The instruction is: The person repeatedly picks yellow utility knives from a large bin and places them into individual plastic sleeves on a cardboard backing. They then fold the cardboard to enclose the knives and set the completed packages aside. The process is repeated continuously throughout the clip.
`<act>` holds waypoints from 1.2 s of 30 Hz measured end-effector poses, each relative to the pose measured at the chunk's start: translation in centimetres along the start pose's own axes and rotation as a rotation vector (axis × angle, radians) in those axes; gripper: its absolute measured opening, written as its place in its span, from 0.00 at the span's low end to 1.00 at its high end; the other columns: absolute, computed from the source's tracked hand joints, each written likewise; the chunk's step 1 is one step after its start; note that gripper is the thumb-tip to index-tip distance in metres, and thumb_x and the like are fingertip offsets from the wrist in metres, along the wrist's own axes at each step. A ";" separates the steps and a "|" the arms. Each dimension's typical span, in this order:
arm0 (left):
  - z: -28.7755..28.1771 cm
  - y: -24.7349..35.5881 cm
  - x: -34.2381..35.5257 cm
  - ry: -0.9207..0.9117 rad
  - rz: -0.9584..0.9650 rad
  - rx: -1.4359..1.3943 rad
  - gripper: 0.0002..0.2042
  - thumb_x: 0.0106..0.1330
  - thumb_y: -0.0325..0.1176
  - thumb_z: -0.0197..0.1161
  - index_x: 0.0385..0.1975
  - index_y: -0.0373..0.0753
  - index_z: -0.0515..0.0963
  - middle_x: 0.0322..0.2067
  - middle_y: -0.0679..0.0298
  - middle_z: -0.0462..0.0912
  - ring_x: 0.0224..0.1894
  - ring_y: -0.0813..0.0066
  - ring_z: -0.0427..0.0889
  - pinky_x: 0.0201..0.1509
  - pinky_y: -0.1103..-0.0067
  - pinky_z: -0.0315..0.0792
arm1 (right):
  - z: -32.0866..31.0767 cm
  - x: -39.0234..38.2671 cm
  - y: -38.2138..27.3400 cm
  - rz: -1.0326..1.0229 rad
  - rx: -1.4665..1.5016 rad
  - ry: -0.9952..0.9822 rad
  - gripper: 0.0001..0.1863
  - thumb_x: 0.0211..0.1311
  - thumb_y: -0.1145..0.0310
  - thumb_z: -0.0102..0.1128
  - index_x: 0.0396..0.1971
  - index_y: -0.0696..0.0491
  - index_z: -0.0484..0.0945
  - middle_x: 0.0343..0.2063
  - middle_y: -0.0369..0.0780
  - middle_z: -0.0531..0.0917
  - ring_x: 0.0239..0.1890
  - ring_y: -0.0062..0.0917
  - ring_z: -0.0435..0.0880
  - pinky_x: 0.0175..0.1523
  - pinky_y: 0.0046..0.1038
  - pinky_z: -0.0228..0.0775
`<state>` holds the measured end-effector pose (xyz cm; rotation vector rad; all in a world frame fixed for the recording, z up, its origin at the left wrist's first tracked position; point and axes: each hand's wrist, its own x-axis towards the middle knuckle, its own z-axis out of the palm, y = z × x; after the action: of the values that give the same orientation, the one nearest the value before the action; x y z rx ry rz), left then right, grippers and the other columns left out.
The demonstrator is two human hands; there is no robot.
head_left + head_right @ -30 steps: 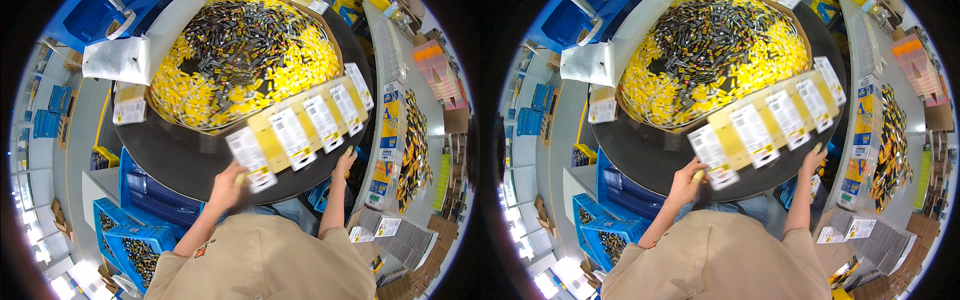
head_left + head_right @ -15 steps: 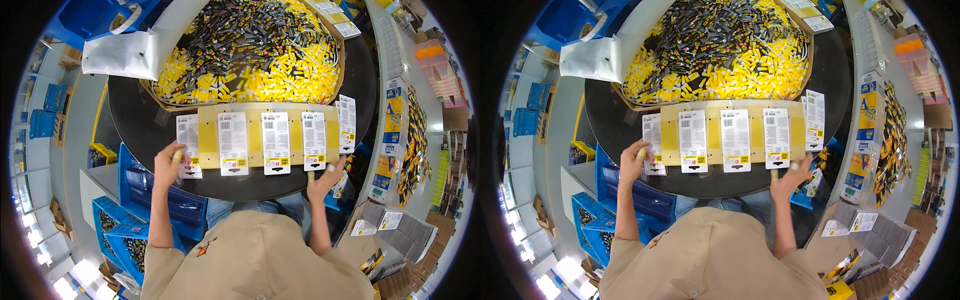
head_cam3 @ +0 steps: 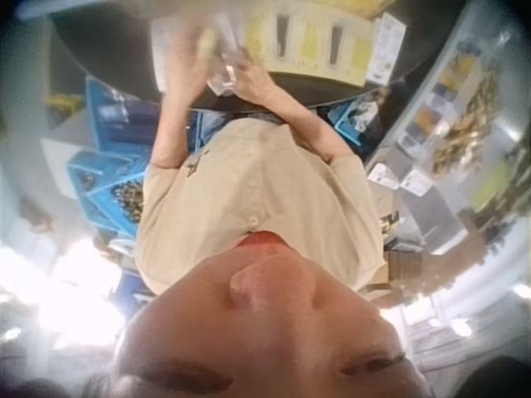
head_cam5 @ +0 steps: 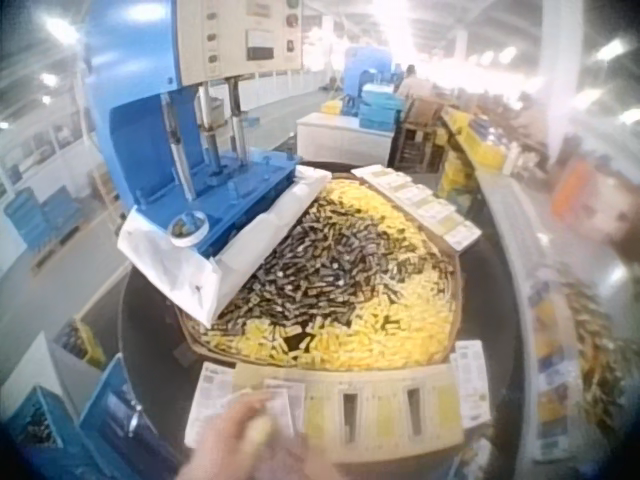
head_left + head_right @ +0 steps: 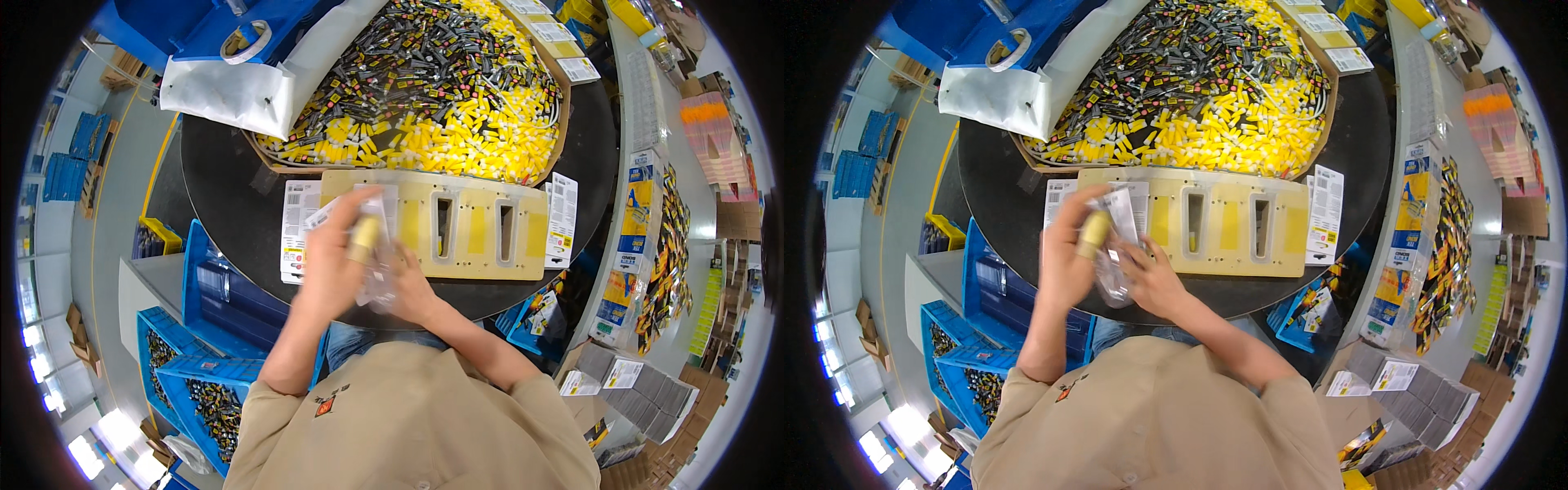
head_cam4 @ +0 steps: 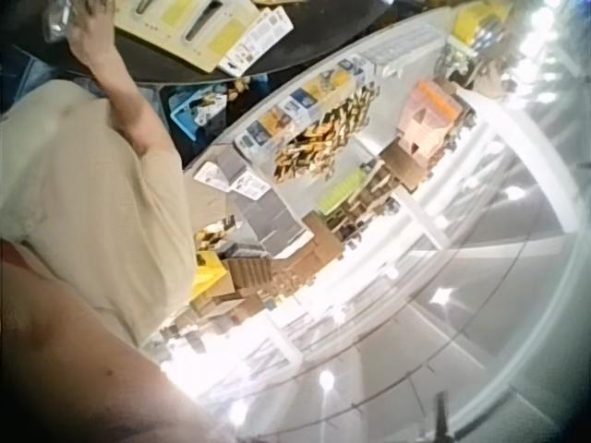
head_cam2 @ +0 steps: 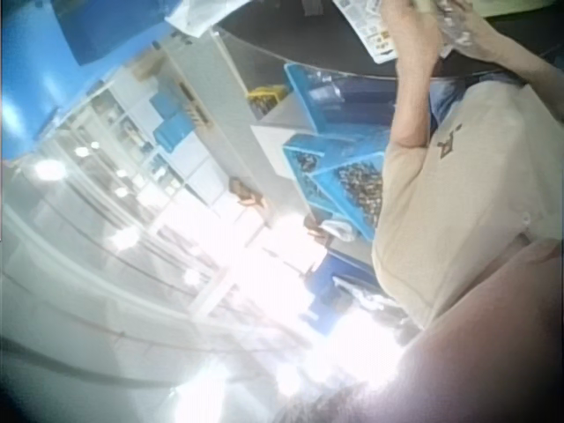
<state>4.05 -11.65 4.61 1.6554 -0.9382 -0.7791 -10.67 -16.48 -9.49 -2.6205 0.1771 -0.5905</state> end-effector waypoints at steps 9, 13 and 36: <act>12.2 -0.2 2.7 -0.486 0.205 -0.034 0.29 0.62 0.21 0.59 0.63 0.37 0.58 0.42 0.53 0.78 0.41 0.59 0.83 0.43 0.70 0.77 | -15.8 -8.0 18.8 1.116 0.107 1.316 0.23 0.67 0.54 0.59 0.40 0.64 0.75 0.41 0.47 0.79 0.45 0.36 0.79 0.40 0.39 0.82; 17.5 -4.5 5.8 -0.526 0.196 0.147 0.28 0.58 0.21 0.61 0.60 0.35 0.60 0.34 0.49 0.79 0.39 0.51 0.82 0.42 0.65 0.75 | -21.6 -10.5 23.3 0.597 0.199 1.896 0.18 0.72 0.65 0.49 0.51 0.64 0.71 0.51 0.48 0.75 0.48 0.35 0.80 0.44 0.30 0.82; 11.8 -6.7 7.2 -0.365 0.023 0.485 0.32 0.55 0.34 0.73 0.57 0.37 0.61 0.24 0.51 0.80 0.29 0.49 0.82 0.31 0.61 0.72 | -16.5 -1.3 17.9 0.813 0.534 0.153 0.19 0.59 0.75 0.60 0.52 0.54 0.78 0.22 0.36 0.77 0.23 0.17 0.72 0.32 0.21 0.67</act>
<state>-1.12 -22.21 -5.23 1.9448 -1.4904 -0.9049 -19.49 -38.69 -4.65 -1.7717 0.9324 -0.4498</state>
